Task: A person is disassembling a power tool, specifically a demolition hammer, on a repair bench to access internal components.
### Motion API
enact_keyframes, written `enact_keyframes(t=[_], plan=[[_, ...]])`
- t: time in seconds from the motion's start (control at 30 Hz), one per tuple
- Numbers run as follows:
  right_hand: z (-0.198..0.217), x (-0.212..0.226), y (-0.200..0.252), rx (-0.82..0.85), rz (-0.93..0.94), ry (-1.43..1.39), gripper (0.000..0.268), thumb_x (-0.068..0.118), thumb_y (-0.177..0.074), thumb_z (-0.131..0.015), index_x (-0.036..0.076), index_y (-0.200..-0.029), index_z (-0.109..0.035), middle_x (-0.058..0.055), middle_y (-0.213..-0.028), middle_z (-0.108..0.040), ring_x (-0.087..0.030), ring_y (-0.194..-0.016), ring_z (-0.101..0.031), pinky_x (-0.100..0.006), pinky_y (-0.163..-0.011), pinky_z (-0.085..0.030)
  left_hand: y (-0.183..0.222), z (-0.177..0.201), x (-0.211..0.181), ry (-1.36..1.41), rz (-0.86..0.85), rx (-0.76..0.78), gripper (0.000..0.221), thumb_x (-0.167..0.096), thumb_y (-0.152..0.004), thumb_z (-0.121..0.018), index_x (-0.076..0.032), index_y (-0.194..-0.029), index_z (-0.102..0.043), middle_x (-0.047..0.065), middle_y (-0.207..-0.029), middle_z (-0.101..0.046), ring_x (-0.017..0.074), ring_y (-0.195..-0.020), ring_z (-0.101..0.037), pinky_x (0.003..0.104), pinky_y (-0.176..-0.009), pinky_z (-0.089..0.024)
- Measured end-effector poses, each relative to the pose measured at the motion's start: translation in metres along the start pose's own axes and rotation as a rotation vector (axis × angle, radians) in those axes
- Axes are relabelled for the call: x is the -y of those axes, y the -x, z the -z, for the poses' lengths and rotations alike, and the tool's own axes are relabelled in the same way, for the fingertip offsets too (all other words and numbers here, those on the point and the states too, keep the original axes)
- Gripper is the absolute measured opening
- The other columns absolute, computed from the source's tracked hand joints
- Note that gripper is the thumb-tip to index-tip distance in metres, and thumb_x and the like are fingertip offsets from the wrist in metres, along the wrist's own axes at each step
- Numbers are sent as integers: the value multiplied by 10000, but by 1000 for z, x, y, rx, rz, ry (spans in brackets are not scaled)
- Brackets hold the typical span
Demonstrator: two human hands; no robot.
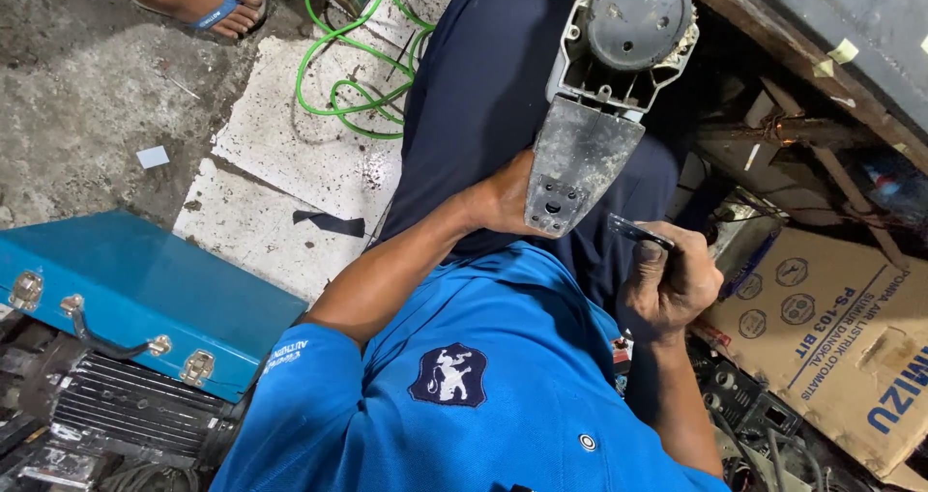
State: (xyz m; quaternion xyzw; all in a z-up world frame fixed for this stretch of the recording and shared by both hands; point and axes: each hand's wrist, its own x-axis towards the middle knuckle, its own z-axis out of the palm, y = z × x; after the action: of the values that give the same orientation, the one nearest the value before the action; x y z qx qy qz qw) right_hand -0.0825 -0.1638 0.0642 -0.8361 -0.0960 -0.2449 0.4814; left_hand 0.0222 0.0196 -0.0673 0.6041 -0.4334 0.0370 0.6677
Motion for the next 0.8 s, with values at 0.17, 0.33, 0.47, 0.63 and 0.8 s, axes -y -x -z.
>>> enact_keyframes(t=[0.17,0.33,0.47,0.63,0.8], plan=[[-2,0,1,17,-12,-13,308,170,-1072,-623,-98,-948,-707,-192,-653,-643,-125,-456,-458,-277,-454,-399,0,0,-2,4,28,12,576,-331,-668,-996,-59,-973,-590,45,-918,-651,185,-800,-578,332,-835,-469],[1,-12,5,33,-17,-1,303,188,-1080,-618,-74,-959,-710,-205,-718,-687,-194,-473,-557,-301,-475,-430,-2,1,-3,2,50,8,557,-322,-685,-980,-57,-995,-600,56,-944,-661,202,-834,-594,344,-858,-479],[0,-10,2,36,0,22,321,215,-1087,-628,-71,-963,-701,-212,-779,-705,-221,-559,-614,-324,-530,-465,-3,-2,-2,1,77,-5,539,-313,-703,-964,-55,-1017,-610,68,-970,-670,219,-868,-611,356,-880,-488],[-2,-10,3,50,8,26,321,201,-1100,-624,-85,-973,-699,-219,-777,-692,-172,-572,-559,-316,-544,-458,-3,-3,-6,-12,95,-31,522,-304,-720,-948,-52,-1039,-620,79,-996,-679,235,-902,-627,368,-903,-498],[-2,-12,10,2,2,41,322,202,-1109,-624,-77,-972,-709,-209,-768,-671,-188,-585,-548,-333,-582,-473,-8,-5,-9,-24,105,-45,506,-295,-737,-932,-50,-1061,-630,90,-1022,-688,252,-936,-644,380,-925,-507]])
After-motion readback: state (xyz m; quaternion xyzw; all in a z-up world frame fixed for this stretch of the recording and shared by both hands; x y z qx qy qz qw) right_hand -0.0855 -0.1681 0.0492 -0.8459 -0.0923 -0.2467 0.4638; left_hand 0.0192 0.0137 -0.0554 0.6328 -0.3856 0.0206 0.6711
